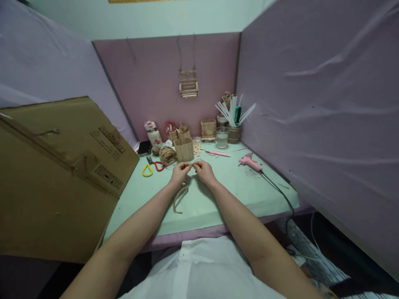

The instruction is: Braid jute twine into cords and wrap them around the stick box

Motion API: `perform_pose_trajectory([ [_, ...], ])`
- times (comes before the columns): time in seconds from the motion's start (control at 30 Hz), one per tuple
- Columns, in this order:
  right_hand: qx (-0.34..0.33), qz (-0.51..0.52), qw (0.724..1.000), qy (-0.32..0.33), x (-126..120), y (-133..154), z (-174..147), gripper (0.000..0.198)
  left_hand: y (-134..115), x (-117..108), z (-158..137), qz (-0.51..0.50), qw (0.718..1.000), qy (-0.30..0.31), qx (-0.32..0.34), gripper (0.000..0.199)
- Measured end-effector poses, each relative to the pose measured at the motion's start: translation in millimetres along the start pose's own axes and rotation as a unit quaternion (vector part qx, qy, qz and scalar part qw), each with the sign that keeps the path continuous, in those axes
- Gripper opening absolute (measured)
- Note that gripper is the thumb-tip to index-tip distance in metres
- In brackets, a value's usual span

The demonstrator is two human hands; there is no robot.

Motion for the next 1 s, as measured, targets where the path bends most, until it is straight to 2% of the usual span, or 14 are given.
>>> perform_pose_trajectory([
  [0.23,0.058,0.074,0.995,0.036,2.3,-7.7,1.1,0.023,0.8,6.7,-2.8,-0.082,0.993,0.059,-0.057,0.027],
  [0.43,0.002,0.034,0.998,-0.045,-6.0,-6.1,4.8,0.016,1.6,5.4,-2.8,-0.079,0.994,0.051,-0.062,0.03],
  [0.67,-0.022,-0.018,0.999,-0.022,0.2,-3.0,2.1,0.021,0.7,1.5,-1.7,-0.058,0.997,0.017,-0.039,0.024],
  [1.0,-0.052,-0.062,0.995,-0.06,-4.5,1.5,-1.8,0.025,1.9,1.6,0.7,-0.072,0.997,0.014,0.009,0.021],
])
Point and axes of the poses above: each hand's wrist, its own z-axis towards the middle knuckle, its own x-axis out of the palm, y = z × x, the point moved 5 cm from there along z, towards the middle knuckle, and after that the axes turned 15 degrees about x, right-handed, at the moved point
